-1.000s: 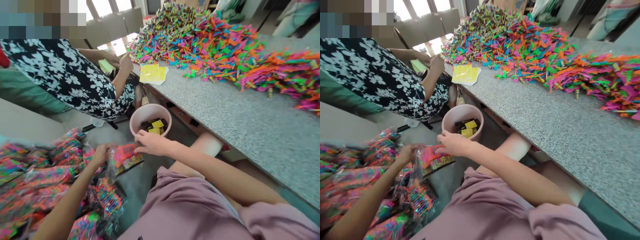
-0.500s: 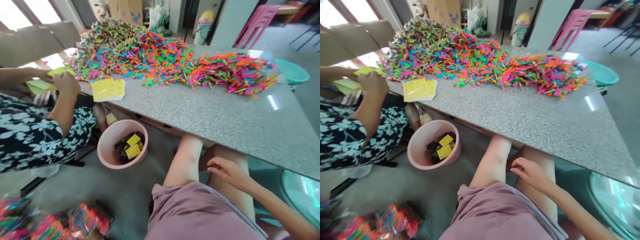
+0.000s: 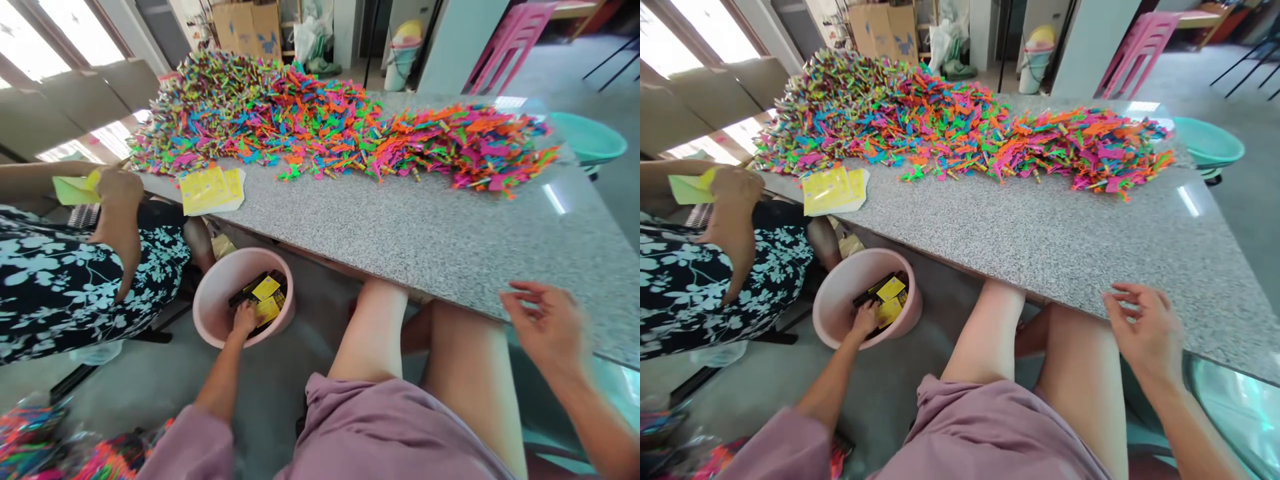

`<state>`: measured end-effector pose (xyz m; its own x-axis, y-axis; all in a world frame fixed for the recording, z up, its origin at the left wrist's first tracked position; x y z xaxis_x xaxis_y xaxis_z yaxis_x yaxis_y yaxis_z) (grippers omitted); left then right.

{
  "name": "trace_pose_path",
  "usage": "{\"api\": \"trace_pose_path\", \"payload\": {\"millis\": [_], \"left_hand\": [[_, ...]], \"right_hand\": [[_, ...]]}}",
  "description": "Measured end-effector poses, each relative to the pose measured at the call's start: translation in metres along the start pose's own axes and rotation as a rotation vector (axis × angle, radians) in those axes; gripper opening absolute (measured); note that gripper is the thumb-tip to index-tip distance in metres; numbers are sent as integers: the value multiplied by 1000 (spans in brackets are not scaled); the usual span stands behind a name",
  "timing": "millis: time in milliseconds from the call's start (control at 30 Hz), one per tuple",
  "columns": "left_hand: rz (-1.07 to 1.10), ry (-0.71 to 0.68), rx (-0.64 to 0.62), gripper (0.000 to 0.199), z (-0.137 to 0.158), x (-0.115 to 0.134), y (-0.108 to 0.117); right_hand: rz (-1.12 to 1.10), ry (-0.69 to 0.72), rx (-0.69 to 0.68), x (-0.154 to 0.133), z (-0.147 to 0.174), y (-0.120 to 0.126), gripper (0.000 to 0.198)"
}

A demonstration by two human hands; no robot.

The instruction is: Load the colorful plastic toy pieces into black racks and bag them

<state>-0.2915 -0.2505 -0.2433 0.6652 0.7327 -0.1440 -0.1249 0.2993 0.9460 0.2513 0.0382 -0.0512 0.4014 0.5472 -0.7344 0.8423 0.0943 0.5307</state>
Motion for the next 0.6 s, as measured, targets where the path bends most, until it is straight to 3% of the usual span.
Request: {"api": "trace_pose_path", "payload": {"millis": [100, 200, 267, 367, 467, 533, 600], "left_hand": [[-22, -29, -51, 34, -10, 23, -6], [-8, -45, -77, 32, -1, 27, 3], [17, -46, -74, 28, 8, 19, 25], [71, -44, 22, 26, 27, 4, 82], [163, -136, 178, 29, 61, 20, 149], [235, -255, 237, 30, 90, 58, 185], [376, -468, 282, 28, 122, 115, 213]], "right_hand": [[104, -136, 93, -5, 20, -7, 17], [161, -189, 71, -3, 35, -3, 21], [203, -205, 102, 1, 39, 4, 32], [190, -171, 74, -9, 32, -8, 39], [132, 59, -66, -63, 18, -48, 39], [119, 288, -168, -113, 9, -77, 47], [159, 493, -284, -153, 4, -102, 54]]}}
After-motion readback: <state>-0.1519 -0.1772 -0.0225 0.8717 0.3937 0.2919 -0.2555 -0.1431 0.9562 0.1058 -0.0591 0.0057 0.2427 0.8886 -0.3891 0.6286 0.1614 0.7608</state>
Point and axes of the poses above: each hand's wrist, its own z-axis away from the middle knuckle, its own y-axis out of the back of the hand, x = y × z, the point moved 6 cm from there along -z, towards the middle knuckle, and after that the axes turned 11 degrees about -z, right-handed, at the moved point
